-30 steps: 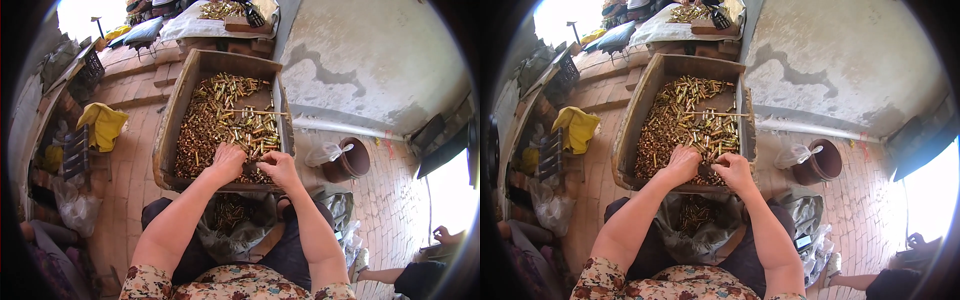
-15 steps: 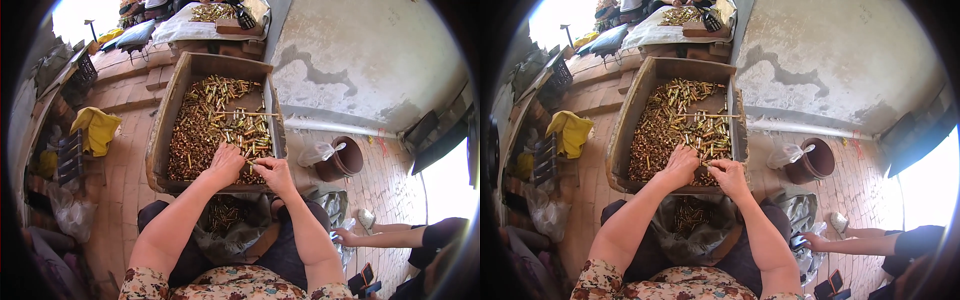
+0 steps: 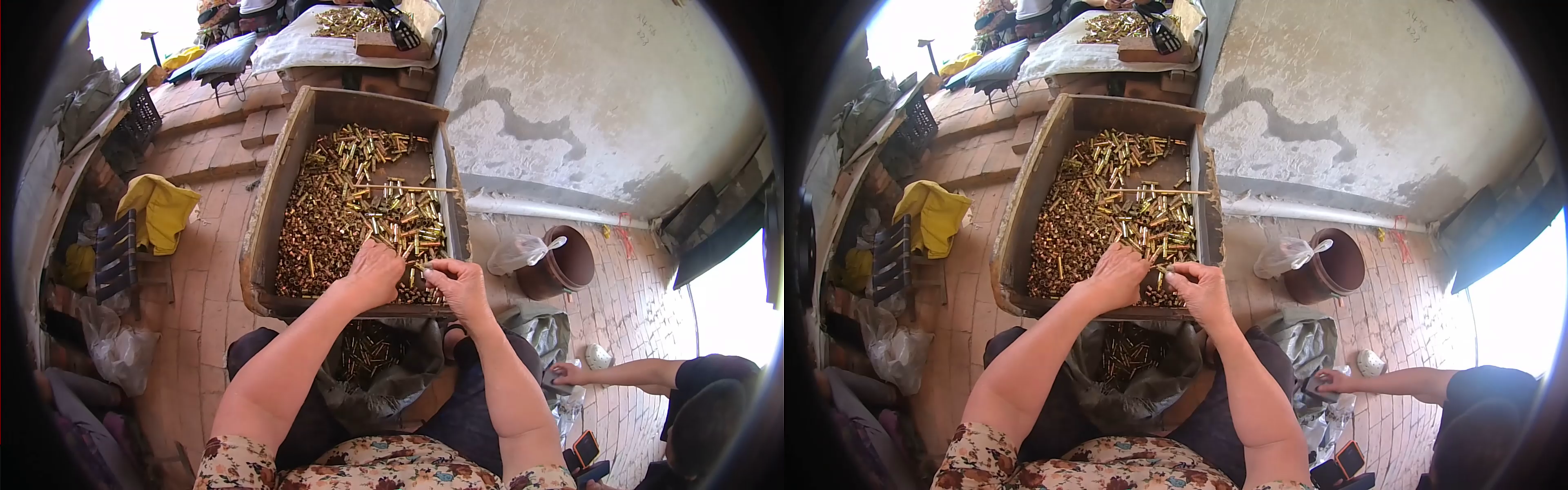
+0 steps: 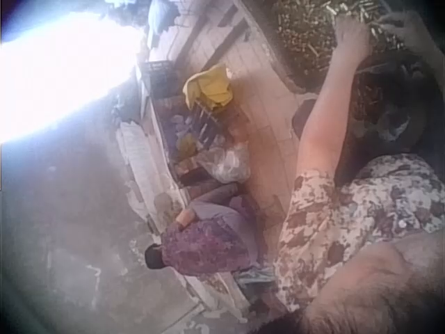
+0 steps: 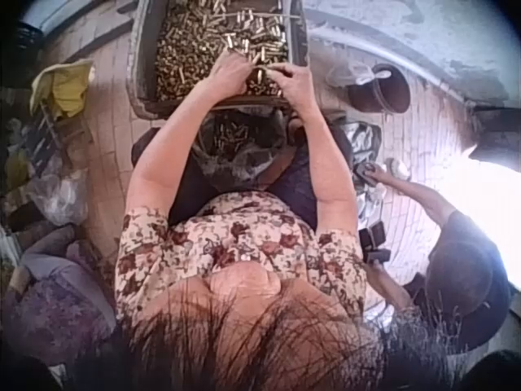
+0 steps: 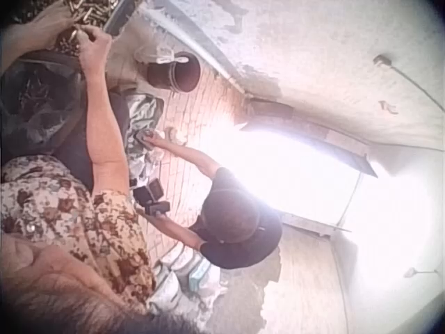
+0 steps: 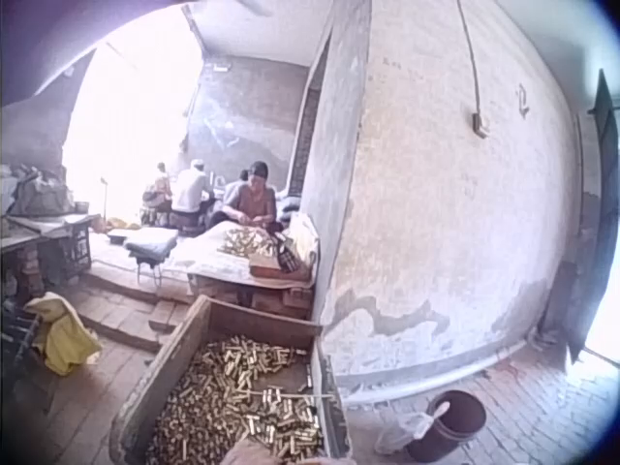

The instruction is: The person sorts small brass metal components by hand, transferring them from a large bin into a smaller bag.

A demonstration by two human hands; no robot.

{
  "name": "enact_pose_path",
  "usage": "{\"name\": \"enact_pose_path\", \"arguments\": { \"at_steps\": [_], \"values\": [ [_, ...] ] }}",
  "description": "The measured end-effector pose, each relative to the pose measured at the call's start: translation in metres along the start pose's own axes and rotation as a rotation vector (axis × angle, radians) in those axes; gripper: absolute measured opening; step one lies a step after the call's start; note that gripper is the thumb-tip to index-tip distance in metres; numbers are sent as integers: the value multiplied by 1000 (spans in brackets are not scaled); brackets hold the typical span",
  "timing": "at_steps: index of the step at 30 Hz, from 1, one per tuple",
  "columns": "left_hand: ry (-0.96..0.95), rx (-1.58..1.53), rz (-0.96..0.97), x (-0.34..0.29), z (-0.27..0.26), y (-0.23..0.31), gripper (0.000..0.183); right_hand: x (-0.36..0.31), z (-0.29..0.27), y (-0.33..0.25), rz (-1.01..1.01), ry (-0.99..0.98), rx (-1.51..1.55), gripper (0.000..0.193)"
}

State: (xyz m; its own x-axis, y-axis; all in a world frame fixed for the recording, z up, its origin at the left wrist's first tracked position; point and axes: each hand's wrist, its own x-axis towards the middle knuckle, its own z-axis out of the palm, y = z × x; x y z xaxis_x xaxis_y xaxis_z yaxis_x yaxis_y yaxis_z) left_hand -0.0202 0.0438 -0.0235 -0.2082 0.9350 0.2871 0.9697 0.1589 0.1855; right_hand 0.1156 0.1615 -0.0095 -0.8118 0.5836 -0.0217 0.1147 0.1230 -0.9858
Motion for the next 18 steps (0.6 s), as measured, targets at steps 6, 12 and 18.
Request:
{"name": "enact_pose_path", "arguments": {
  "at_steps": [6, 12, 18],
  "values": [
    [-11, -425, -258, -2, -22, 4, 14, -4, -3, -4, 87, -35, 119, 14],
    [-9, -1062, -485, -11, -22, 3, 10, -11, 3, -11, 76, -50, 137, 13],
    [31, -1358, -571, -18, -28, 4, 9, -15, 6, -15, 93, -97, 151, 14]
  ]
}}
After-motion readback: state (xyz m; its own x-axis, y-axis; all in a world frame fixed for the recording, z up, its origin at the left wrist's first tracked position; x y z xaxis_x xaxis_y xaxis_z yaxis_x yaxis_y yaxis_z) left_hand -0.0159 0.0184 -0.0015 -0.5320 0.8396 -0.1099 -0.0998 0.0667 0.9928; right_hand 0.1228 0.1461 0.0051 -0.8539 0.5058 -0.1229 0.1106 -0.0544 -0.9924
